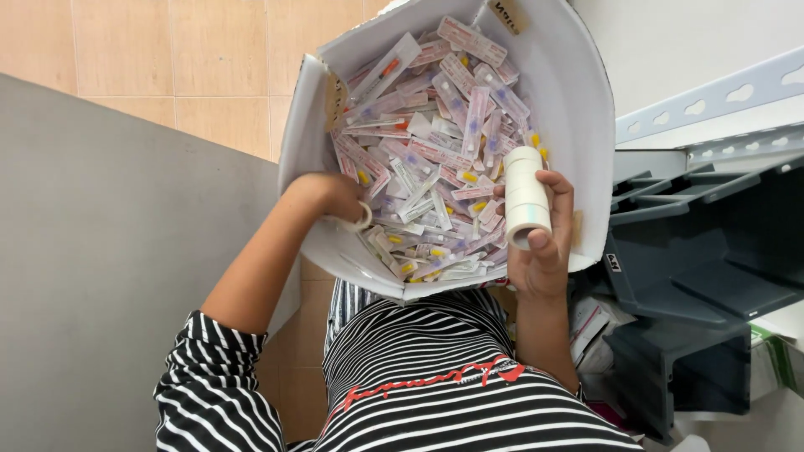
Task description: The person sorts through a large white bin filled with medical supplies, picking out rolls of white tape and placing them into a box on a nearby shelf. They then handle several boxes of medical products, including surgical tape and calcium gluconate, moving them between shelves.
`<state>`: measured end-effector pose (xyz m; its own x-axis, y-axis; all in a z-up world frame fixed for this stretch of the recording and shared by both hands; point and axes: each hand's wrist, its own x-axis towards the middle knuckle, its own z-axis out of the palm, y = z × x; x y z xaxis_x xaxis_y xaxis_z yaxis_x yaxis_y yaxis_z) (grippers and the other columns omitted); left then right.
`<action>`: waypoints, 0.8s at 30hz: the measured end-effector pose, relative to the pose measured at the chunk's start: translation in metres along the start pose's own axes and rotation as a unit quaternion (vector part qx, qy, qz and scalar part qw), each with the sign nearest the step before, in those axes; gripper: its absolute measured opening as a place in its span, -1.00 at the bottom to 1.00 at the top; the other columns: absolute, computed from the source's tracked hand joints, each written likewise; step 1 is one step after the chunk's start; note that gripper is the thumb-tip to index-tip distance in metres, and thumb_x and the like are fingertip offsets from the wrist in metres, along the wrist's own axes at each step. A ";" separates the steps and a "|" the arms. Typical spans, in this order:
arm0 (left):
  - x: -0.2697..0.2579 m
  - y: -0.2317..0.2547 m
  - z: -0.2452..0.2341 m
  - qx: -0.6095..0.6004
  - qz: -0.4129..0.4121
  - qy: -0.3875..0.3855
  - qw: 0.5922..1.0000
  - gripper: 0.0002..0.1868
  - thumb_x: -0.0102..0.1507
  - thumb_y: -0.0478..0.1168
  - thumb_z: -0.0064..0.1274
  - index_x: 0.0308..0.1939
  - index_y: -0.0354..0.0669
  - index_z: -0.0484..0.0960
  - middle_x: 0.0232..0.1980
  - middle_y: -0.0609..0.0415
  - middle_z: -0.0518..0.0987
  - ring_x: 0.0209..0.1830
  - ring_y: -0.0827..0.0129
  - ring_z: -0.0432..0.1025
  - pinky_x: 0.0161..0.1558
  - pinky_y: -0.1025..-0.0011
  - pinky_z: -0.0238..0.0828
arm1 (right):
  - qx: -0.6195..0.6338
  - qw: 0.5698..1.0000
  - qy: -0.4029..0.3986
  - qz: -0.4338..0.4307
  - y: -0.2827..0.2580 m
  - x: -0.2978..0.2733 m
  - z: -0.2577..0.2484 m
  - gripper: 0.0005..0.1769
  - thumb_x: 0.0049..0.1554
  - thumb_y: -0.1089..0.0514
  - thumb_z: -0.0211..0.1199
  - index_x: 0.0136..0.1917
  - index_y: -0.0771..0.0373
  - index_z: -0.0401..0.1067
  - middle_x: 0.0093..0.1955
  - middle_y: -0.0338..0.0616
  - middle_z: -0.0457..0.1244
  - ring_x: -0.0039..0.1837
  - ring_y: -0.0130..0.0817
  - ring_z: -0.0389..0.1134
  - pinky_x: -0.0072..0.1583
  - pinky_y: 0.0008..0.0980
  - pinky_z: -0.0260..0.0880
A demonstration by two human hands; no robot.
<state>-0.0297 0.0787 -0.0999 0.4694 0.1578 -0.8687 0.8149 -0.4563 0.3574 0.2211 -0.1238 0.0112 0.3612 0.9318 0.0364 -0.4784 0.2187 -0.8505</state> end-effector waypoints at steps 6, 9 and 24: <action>-0.038 0.028 -0.017 0.000 -0.138 0.195 0.971 -0.31 0.06 0.04 0.08 0.31 0.16 0.52 0.22 0.02 0.59 0.20 0.13 0.49 0.21 0.18 0.43 | -0.003 1.000 -0.019 0.017 0.003 -0.001 -0.003 0.05 -0.03 -0.20 0.63 0.50 0.18 0.11 0.37 0.07 0.15 0.39 -0.16 0.31 0.41 -0.33 0.37; -0.032 0.027 -0.026 0.014 -0.162 0.222 0.961 -0.27 0.08 0.04 0.09 0.33 -0.09 0.49 0.25 -0.06 0.58 0.23 0.11 0.50 0.20 0.20 0.44 | -0.003 1.000 -0.014 0.017 0.003 -0.003 -0.008 0.06 -0.03 -0.20 0.62 0.50 0.19 0.11 0.38 0.07 0.16 0.38 -0.17 0.30 0.37 -0.34 0.37; -0.026 0.029 -0.029 -0.141 -0.179 0.043 0.973 -0.03 0.12 -0.02 0.12 0.59 -0.02 0.09 0.12 -0.23 0.66 -0.15 0.02 0.65 -0.13 0.15 0.63 | -0.003 1.000 -0.020 0.016 0.002 0.000 -0.010 0.01 0.00 -0.18 0.60 0.49 0.18 0.10 0.38 0.04 0.15 0.39 -0.17 0.29 0.42 -0.30 0.32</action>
<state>-0.0087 0.0872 -0.0568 0.1559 0.3408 -0.9271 0.9864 -0.1032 0.1279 0.2284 -0.1262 0.0046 0.3124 0.9495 0.0297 -0.4843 0.1861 -0.8549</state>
